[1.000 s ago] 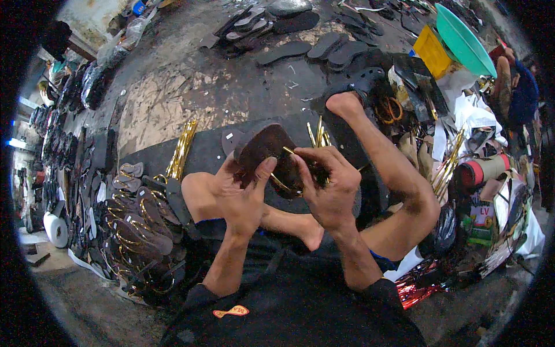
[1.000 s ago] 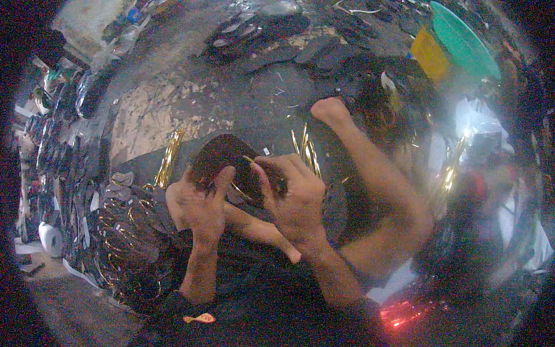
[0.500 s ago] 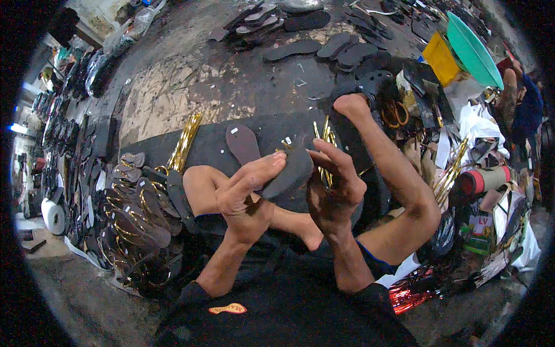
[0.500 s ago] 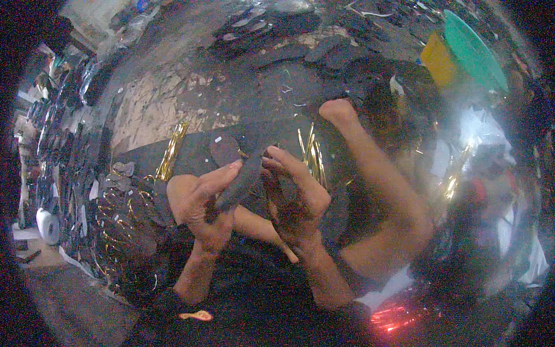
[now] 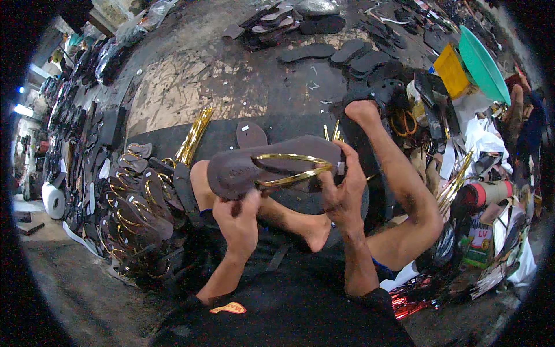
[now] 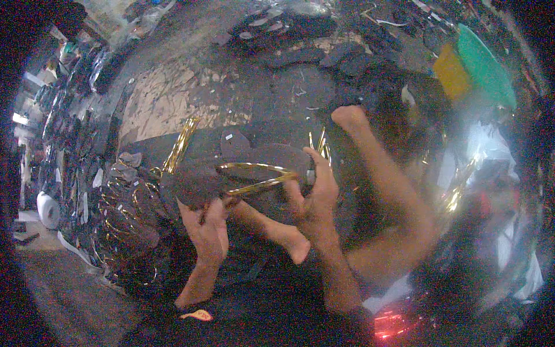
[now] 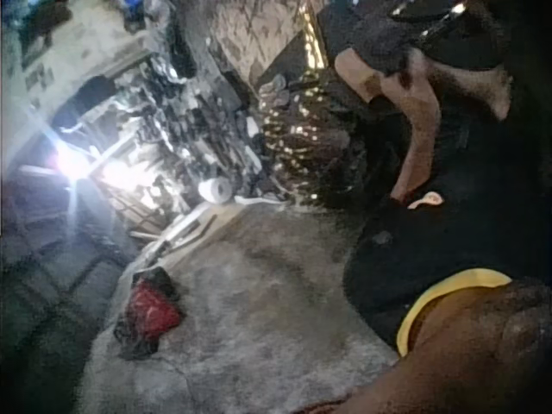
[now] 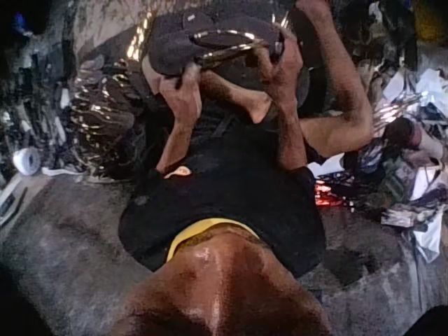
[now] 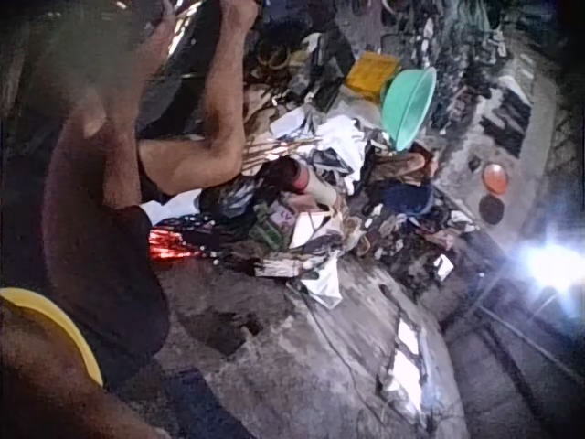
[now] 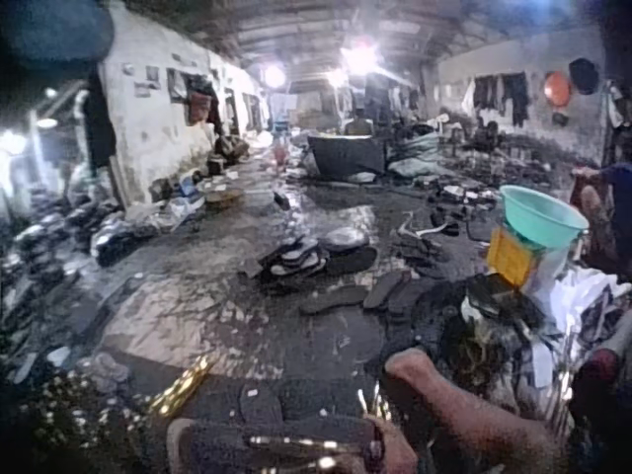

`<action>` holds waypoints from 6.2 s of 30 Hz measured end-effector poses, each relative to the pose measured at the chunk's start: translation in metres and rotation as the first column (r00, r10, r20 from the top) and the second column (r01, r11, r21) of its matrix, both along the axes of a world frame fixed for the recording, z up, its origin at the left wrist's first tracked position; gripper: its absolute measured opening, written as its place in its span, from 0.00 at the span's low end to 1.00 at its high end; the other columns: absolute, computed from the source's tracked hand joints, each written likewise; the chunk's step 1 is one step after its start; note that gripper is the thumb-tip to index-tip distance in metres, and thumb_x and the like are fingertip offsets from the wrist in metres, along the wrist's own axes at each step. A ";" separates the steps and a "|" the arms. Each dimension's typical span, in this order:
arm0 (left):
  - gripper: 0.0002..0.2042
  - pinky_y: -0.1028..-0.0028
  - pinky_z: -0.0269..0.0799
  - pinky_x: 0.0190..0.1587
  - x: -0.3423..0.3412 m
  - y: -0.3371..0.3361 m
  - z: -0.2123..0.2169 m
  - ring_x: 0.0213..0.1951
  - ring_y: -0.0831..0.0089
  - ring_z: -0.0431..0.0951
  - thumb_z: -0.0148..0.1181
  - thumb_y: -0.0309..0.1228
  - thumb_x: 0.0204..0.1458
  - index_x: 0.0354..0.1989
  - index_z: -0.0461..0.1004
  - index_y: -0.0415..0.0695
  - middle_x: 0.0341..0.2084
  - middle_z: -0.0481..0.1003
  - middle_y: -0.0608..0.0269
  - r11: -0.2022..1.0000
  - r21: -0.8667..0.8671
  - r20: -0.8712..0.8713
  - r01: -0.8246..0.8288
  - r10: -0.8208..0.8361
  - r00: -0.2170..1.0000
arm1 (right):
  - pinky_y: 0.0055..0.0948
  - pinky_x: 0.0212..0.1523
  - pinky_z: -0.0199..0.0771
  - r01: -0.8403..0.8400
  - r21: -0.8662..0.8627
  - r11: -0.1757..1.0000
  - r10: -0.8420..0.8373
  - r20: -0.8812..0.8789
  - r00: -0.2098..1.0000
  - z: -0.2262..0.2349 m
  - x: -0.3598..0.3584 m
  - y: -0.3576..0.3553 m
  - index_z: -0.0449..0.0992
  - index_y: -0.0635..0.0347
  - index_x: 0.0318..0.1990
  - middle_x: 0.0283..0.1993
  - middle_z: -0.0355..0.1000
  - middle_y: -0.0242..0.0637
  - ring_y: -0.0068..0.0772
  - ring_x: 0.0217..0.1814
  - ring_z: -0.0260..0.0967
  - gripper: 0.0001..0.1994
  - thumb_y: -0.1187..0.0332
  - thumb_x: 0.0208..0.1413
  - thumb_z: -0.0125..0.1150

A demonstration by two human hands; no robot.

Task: The person sits on the floor and decorates brown slipper soles by wrapping gold metallic strips around the straps. They cut the strips with scissors, wrap them around the strap, and place the finished slipper aside.

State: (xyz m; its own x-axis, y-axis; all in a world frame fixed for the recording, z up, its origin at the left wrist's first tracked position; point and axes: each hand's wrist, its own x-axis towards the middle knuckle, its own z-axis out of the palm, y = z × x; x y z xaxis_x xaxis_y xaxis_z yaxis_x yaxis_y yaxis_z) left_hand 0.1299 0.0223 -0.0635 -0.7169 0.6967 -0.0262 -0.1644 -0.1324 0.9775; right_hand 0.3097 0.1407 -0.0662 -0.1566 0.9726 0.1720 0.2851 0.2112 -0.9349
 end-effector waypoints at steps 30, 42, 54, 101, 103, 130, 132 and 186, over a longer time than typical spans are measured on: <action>0.20 0.61 0.83 0.56 -0.083 -0.087 -0.030 0.54 0.60 0.84 0.62 0.33 0.68 0.62 0.71 0.33 0.54 0.80 0.48 0.980 -0.191 0.462 -0.045 0.130 0.877 | 0.41 0.47 0.81 0.054 0.210 0.976 -0.186 0.682 0.708 -0.216 0.087 0.119 0.85 0.63 0.46 0.43 0.85 0.47 0.48 0.44 0.84 0.16 0.61 0.57 0.72; 0.44 0.47 0.55 0.73 -0.034 0.107 -0.187 0.69 0.38 0.55 0.77 0.45 0.48 0.73 0.65 0.45 0.74 0.55 0.44 0.771 -0.637 -0.735 0.002 -0.608 0.299 | 0.48 0.49 0.82 0.232 -0.117 0.966 -0.093 0.677 0.730 -0.149 0.053 0.099 0.85 0.63 0.43 0.40 0.84 0.50 0.54 0.44 0.83 0.14 0.62 0.55 0.72; 0.38 0.48 0.56 0.74 -0.019 0.102 -0.182 0.71 0.42 0.54 0.78 0.40 0.49 0.70 0.70 0.48 0.74 0.58 0.51 0.775 -0.605 -0.701 0.181 -0.627 0.341 | 0.50 0.51 0.81 0.224 -0.160 0.961 -0.053 0.693 0.719 -0.164 0.044 0.097 0.86 0.60 0.44 0.40 0.84 0.52 0.57 0.46 0.82 0.14 0.61 0.56 0.69; 0.11 0.76 0.79 0.49 0.019 0.105 0.015 0.42 0.77 0.82 0.66 0.26 0.65 0.52 0.84 0.34 0.44 0.84 0.62 0.779 0.066 0.077 0.624 -0.628 0.775 | 0.34 0.42 0.84 -0.072 0.319 0.945 0.077 -0.002 0.997 0.031 0.006 0.012 0.85 0.54 0.50 0.42 0.81 0.39 0.40 0.43 0.81 0.15 0.79 0.55 0.72; 0.13 0.74 0.80 0.48 0.010 0.112 -0.008 0.43 0.76 0.82 0.64 0.30 0.67 0.53 0.83 0.35 0.46 0.84 0.60 0.692 0.068 0.256 0.718 -0.708 0.658 | 0.32 0.38 0.82 -0.059 0.388 0.920 0.002 0.147 0.989 0.025 0.009 0.016 0.85 0.55 0.47 0.38 0.80 0.37 0.36 0.39 0.81 0.14 0.77 0.54 0.74; 0.16 0.73 0.78 0.50 0.013 0.078 0.013 0.46 0.76 0.83 0.62 0.19 0.62 0.58 0.77 0.35 0.41 0.84 0.55 0.840 -0.313 -0.370 0.444 -0.538 0.757 | 0.41 0.38 0.81 -0.071 0.191 0.979 0.011 0.301 0.954 0.021 -0.001 0.010 0.85 0.57 0.42 0.38 0.81 0.40 0.48 0.36 0.81 0.10 0.62 0.57 0.74; 0.18 0.71 0.79 0.50 0.020 0.074 0.016 0.46 0.73 0.84 0.61 0.18 0.61 0.60 0.77 0.35 0.42 0.85 0.49 0.859 -0.335 -0.492 0.387 -0.510 0.706 | 0.43 0.38 0.81 -0.029 0.275 0.961 -0.060 0.312 0.948 0.015 -0.003 0.008 0.85 0.58 0.42 0.37 0.81 0.40 0.47 0.36 0.81 0.11 0.62 0.57 0.74; 0.38 0.67 0.71 0.66 -0.014 0.043 0.001 0.59 0.60 0.73 0.59 0.10 0.44 0.69 0.75 0.50 0.55 0.68 0.54 0.821 -0.436 -0.543 0.369 -0.567 0.619 | 0.46 0.48 0.79 0.004 0.453 0.891 -0.173 0.331 0.928 -0.002 0.022 0.013 0.84 0.58 0.53 0.44 0.78 0.46 0.53 0.46 0.77 0.17 0.80 0.55 0.63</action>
